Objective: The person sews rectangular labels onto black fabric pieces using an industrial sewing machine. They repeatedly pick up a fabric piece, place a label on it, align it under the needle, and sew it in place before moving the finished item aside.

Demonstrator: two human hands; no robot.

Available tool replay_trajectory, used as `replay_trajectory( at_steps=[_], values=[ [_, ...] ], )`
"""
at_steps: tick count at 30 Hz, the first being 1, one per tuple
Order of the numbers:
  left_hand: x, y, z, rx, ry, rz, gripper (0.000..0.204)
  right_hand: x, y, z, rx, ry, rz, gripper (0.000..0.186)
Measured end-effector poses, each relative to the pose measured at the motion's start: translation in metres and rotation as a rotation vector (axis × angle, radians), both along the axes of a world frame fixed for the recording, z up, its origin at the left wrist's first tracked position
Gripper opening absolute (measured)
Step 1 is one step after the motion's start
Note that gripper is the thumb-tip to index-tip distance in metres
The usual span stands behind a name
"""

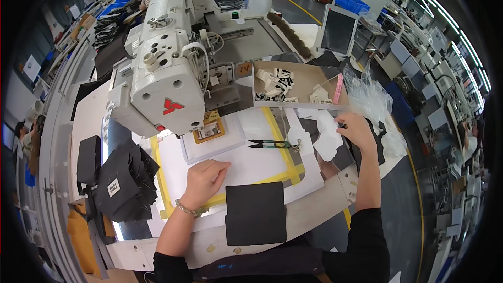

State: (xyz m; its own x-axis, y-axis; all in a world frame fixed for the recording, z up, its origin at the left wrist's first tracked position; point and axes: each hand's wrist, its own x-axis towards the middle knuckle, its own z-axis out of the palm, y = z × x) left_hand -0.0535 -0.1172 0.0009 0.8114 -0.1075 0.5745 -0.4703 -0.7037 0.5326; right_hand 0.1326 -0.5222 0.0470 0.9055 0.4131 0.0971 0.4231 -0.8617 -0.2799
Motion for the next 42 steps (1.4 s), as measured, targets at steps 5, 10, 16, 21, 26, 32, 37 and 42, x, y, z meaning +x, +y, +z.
replay_trajectory(
  at_steps=[5,10,16,21,26,32,37,42],
  values=[
    [0.0,0.003,-0.006,-0.086,0.06,0.02,0.016,-0.013,-0.008,-0.027,0.166,0.018,-0.296,0.04],
    [-0.003,0.003,-0.007,-0.11,0.093,0.029,0.017,-0.016,-0.008,-0.032,0.227,0.008,-0.167,0.043],
    [-0.004,0.004,-0.009,-0.104,0.109,0.036,0.015,-0.035,-0.003,-0.014,0.33,0.238,0.054,0.036],
    [-0.002,0.003,-0.01,-0.121,0.103,0.038,0.015,-0.035,-0.012,-0.036,0.355,0.259,0.047,0.029],
    [-0.005,0.004,-0.009,-0.136,0.102,0.038,0.016,-0.038,0.002,-0.019,0.476,0.407,-0.047,0.027],
    [-0.004,-0.02,0.015,-0.002,0.076,-0.069,0.036,-0.07,0.089,-0.03,1.095,0.6,0.165,0.025],
    [-0.009,-0.031,0.004,-0.46,0.405,-0.139,0.04,-0.114,0.167,-0.05,1.11,0.95,0.385,0.02],
    [-0.009,-0.017,0.0,-0.582,0.492,-0.134,0.028,-0.114,0.188,-0.051,1.151,1.071,0.426,0.019]
  ],
)
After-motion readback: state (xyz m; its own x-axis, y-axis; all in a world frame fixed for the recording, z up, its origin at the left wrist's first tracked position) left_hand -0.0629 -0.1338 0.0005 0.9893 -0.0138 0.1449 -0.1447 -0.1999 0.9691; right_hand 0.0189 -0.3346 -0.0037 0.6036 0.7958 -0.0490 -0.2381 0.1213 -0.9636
